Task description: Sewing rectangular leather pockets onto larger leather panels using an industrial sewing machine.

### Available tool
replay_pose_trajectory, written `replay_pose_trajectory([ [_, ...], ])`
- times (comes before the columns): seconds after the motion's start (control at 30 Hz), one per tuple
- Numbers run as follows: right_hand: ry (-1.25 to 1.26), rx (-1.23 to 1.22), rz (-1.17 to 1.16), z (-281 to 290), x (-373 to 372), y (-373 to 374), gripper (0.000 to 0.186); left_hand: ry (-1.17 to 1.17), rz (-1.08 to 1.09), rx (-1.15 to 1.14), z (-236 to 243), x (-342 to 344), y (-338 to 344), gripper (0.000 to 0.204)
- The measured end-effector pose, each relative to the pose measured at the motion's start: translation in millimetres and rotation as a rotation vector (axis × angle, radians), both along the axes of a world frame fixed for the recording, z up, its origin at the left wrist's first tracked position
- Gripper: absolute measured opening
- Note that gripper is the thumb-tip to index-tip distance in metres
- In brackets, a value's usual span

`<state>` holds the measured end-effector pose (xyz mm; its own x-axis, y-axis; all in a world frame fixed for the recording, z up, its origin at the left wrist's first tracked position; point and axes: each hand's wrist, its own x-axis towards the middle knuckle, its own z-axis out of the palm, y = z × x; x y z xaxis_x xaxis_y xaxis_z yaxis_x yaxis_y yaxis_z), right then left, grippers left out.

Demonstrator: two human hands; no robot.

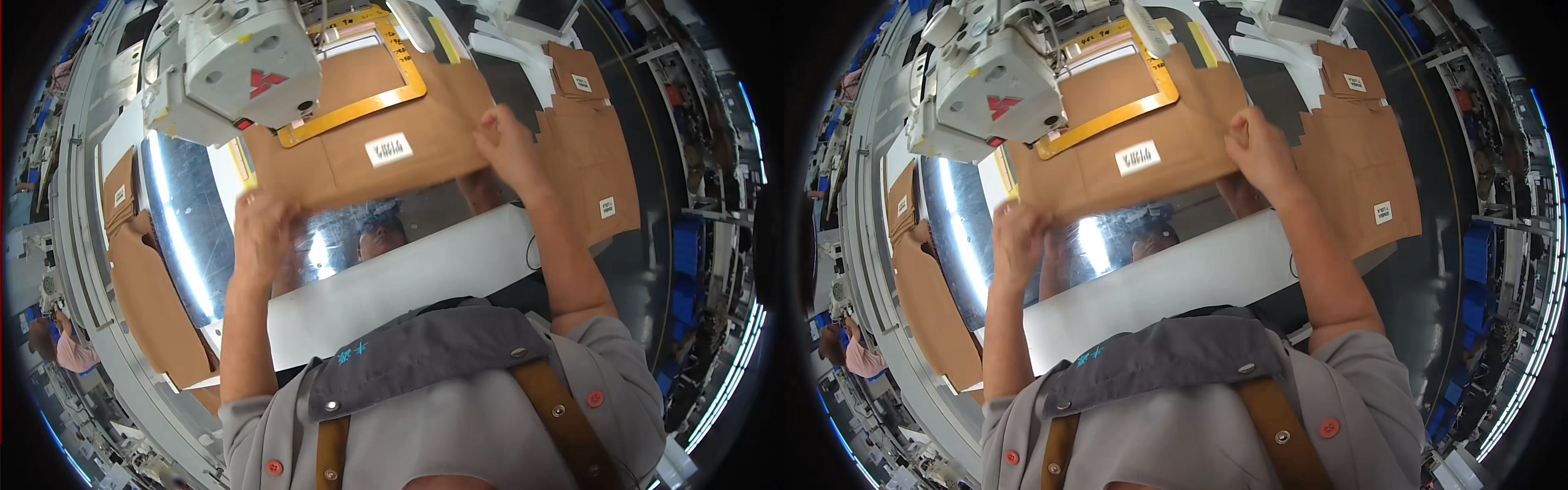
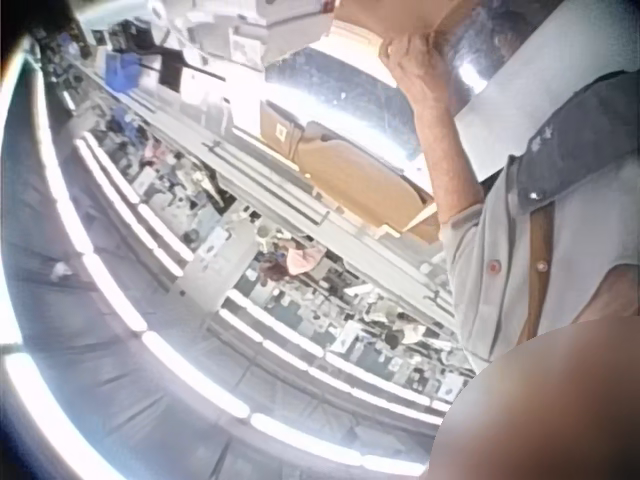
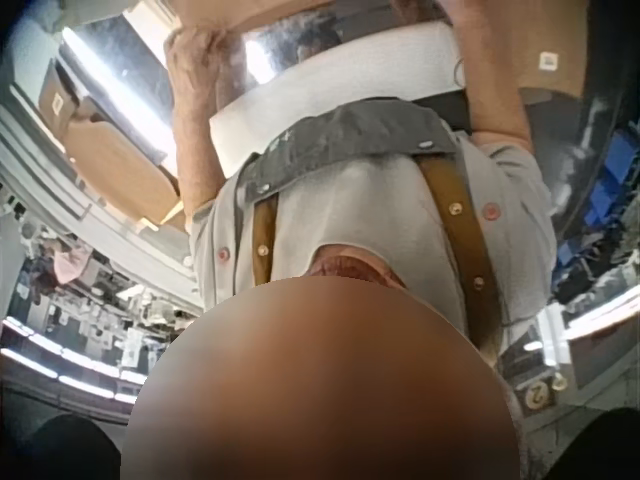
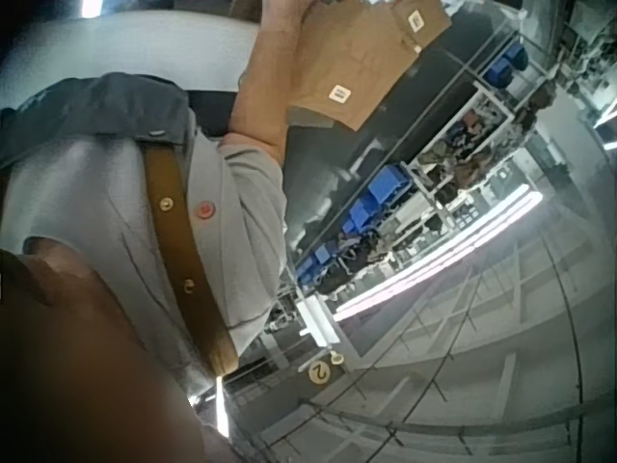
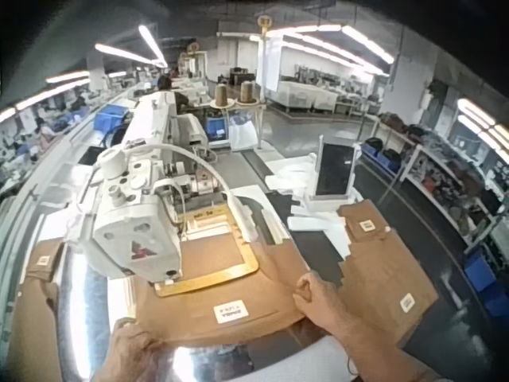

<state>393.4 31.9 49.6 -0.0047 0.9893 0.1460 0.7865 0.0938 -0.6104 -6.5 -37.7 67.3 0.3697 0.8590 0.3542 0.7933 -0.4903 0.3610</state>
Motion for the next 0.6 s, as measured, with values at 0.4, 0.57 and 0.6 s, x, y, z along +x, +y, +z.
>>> replay_pose_trajectory([
  [0.4, 0.313, -0.267, 0.064, -18.3, 52.1, -50.0, 0.028, 0.034, 0.237, -0.318, -14.9, 81.9, -158.0, 0.058],
  [0.57, 0.259, -0.132, 0.192, -23.7, 56.1, -23.6, 0.020, 0.132, 0.245, -0.216, -42.6, 115.6, -166.9, 0.051],
  [0.6, 0.264, -0.141, 0.197, -24.6, 58.5, -24.2, 0.020, 0.188, 0.259, -0.143, -47.6, 118.5, -167.7, 0.048],
])
